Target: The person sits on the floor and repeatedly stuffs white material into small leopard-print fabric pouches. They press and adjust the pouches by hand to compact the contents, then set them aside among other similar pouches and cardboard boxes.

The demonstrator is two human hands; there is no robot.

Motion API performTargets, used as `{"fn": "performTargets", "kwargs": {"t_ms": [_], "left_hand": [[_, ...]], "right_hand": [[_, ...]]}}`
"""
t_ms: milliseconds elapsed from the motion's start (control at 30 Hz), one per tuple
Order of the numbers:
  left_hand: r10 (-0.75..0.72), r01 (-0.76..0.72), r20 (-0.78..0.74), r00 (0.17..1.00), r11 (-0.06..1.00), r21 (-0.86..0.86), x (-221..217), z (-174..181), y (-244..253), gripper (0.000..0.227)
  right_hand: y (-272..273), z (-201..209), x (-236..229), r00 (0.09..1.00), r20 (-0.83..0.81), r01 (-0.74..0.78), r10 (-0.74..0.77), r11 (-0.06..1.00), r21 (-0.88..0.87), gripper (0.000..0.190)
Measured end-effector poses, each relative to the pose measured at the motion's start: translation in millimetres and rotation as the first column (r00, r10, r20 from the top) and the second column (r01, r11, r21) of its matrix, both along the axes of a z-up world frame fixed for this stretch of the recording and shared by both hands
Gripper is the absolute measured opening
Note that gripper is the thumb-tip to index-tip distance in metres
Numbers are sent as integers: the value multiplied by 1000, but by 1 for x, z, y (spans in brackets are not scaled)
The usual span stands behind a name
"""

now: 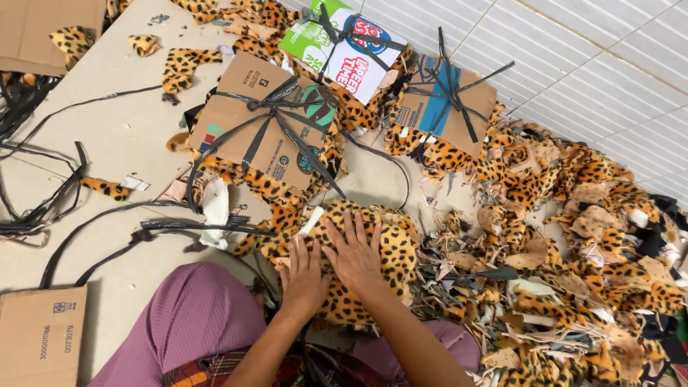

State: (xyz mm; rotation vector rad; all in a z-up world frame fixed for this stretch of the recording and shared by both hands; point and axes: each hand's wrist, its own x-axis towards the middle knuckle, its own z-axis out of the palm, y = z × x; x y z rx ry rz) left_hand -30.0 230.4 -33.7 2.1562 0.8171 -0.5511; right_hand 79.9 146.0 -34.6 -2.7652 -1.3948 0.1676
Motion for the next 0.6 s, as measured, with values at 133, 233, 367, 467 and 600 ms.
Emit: {"fn": "performTargets", "kwargs": {"t_ms": [133,233,367,467,600], "left_hand": [[-71,73,-44,997,996,43,-5,-4,3,73],[-71,72,-44,997,997,19,-6,-25,0,75],[-155,145,5,988,936,320,-12,-67,-4,83],[-195,143,105,975,916,375,-16,-51,-20,83],[-244,185,220,944,949,257,-1,-5,-52,82]], "right_hand": [[-1,-34,6,993,109,-54,43,993,102,53],[-2,-35,7,997,-68,18,-24,996,-91,58],[-4,-20,8,988,-156,6,16,991,135,57],[-22,-3,-5,996,-81,-1,22,967,255,53],[-58,33,-14,987,-90,150,-132,956,251,53]]}}
